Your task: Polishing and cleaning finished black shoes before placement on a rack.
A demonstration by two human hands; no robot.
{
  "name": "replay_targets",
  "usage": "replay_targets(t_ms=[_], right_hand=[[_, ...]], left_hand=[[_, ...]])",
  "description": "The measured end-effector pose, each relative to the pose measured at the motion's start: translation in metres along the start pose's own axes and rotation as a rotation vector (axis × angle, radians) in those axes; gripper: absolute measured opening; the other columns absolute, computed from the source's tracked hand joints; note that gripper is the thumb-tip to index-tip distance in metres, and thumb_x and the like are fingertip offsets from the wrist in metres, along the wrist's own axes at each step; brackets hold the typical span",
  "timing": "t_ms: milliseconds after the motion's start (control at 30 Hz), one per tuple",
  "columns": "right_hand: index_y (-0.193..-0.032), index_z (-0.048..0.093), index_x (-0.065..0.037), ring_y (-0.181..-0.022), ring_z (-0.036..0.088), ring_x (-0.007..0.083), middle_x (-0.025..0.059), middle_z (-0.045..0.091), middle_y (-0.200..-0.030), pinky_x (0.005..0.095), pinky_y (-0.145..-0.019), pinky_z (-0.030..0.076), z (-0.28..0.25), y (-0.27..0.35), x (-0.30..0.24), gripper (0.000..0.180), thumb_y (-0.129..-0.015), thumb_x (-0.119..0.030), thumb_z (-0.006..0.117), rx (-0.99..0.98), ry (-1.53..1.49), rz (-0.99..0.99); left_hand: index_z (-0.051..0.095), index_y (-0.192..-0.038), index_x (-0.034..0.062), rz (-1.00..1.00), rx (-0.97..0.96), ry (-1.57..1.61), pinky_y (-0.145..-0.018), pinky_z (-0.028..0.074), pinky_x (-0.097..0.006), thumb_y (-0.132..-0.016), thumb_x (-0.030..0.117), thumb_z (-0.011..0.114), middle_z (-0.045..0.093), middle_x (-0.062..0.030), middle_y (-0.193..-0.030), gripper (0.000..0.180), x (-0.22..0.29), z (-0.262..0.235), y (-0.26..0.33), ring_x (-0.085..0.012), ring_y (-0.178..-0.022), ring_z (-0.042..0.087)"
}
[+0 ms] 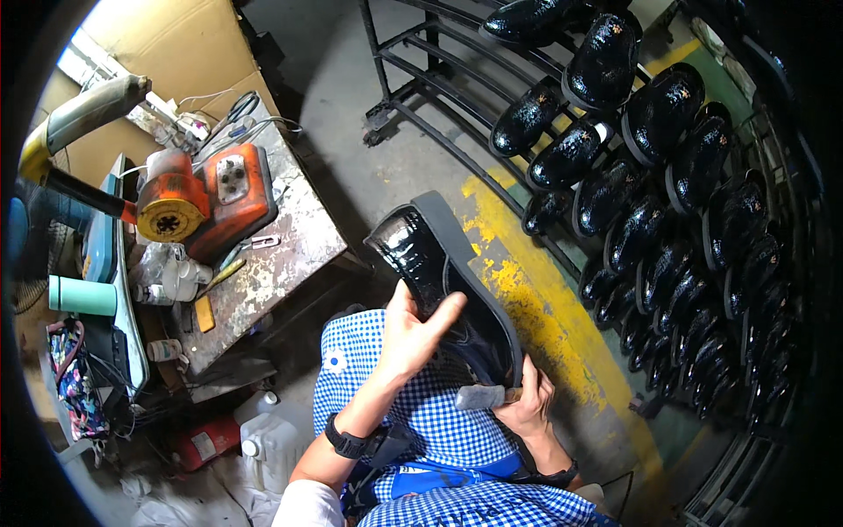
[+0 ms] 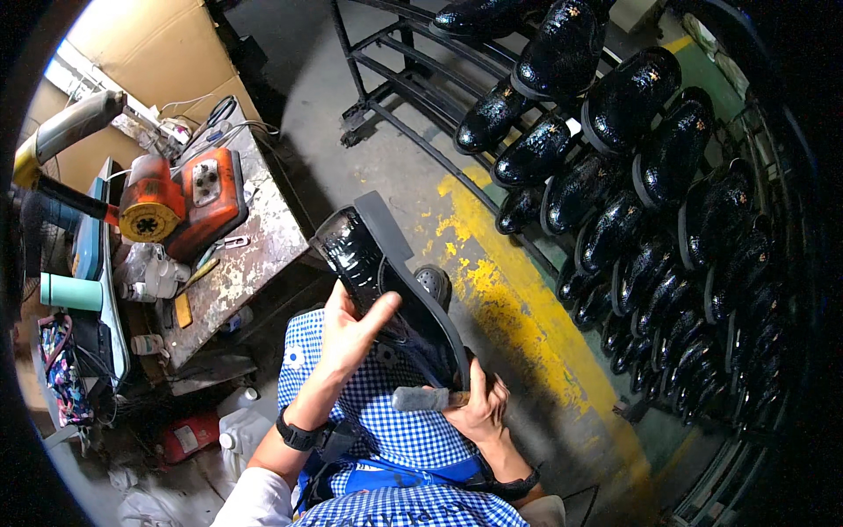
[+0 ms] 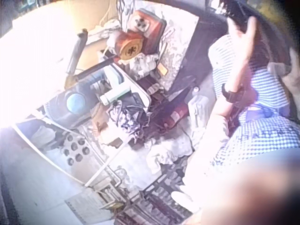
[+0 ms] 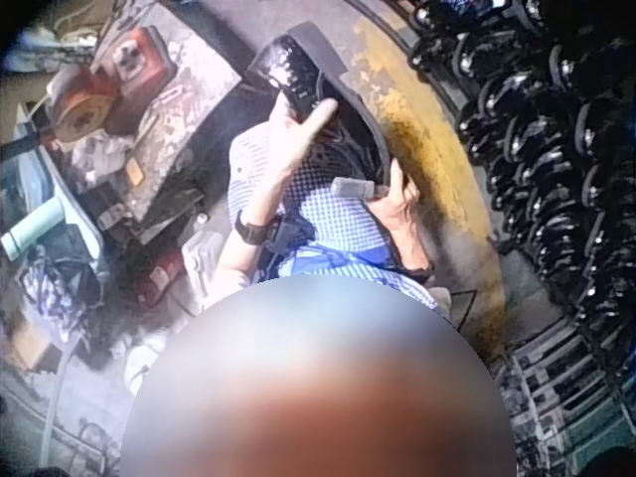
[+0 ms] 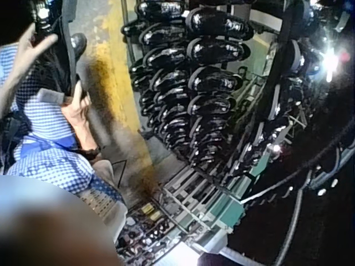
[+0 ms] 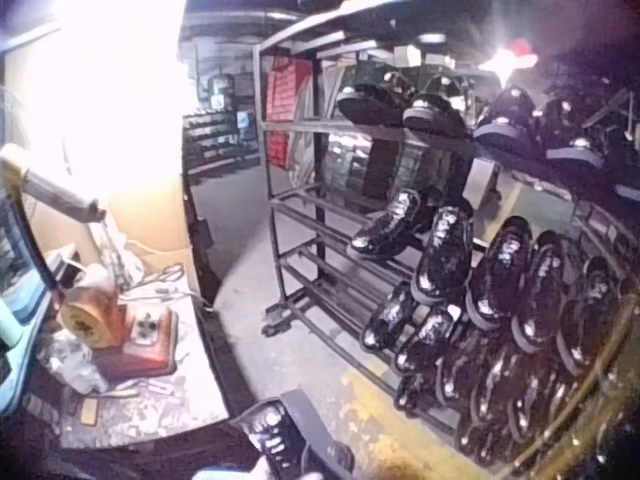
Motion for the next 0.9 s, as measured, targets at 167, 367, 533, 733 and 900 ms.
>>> replay_targets(t_ms=[167,367,533,733,900], right_hand=[[-0.103,0.049,0.013,-0.057,0.060,0.0332,0.0192,0.062,-0.077,0.0382,-0.055,0.048,-0.005,0.003,0.003,0.067,-0.063,-0.033,0.076,0.106,-0.078,-0.011],[-0.100,0.052,0.013,-0.053,0.059,0.0284,0.0185,0.063,-0.075,0.0324,-0.051,0.044,-0.015,0.005,-0.009,0.058,-0.067,-0.029,0.073,0.153,0.074,-0.079],[-0.099,0.053,0.014,-0.054,0.057,0.0320,0.0188,0.062,-0.074,0.0369,-0.055,0.046,-0.021,0.004,0.004,0.058,-0.063,-0.025,0.075,0.154,0.104,-0.063],[-0.103,0.051,0.014,-0.058,0.060,0.0305,0.0188,0.063,-0.078,0.0373,-0.058,0.047,-0.024,0.004,0.017,0.059,-0.063,-0.022,0.075,0.098,0.095,-0.015],[-0.115,0.046,0.010,-0.079,0.062,0.0236,0.0172,0.063,-0.093,0.0318,-0.073,0.049,-0.012,0.029,0.063,0.061,-0.067,-0.014,0.074,0.114,-0.232,0.347]], left_hand=[[0.034,-0.122,-0.0005,0.094,-0.066,-0.351,-0.085,0.046,-0.032,-0.068,0.015,0.074,0.059,-0.0126,-0.103,0.069,-0.004,0.008,0.003,-0.0212,-0.094,0.057],[0.058,-0.078,-0.0017,-0.154,0.196,-0.198,-0.056,0.040,-0.023,-0.089,0.019,0.053,0.057,0.0020,-0.071,0.024,-0.040,-0.017,-0.010,-0.0045,-0.065,0.046],[0.054,-0.063,0.0020,-0.286,0.194,-0.382,-0.046,0.034,-0.026,-0.092,0.040,0.039,0.048,0.0029,-0.055,0.051,-0.050,-0.037,-0.009,-0.0062,-0.051,0.041],[0.060,-0.099,0.0035,0.782,0.272,-0.992,-0.078,0.041,-0.038,-0.087,0.018,0.048,0.060,-0.0137,-0.099,0.023,0.052,-0.002,0.007,-0.0293,-0.091,0.054],[0.053,-0.112,0.0022,0.685,-0.790,-0.993,-0.099,0.033,-0.042,-0.084,0.017,0.051,0.052,-0.0132,-0.119,0.032,-0.011,0.093,0.043,-0.0330,-0.114,0.044]])
Point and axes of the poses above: each hand's wrist, its own y-axis away from the middle knuckle, its own z-axis out of the palm, x = y × z, the point moved 8 cm from there along -y, towards the middle knuckle
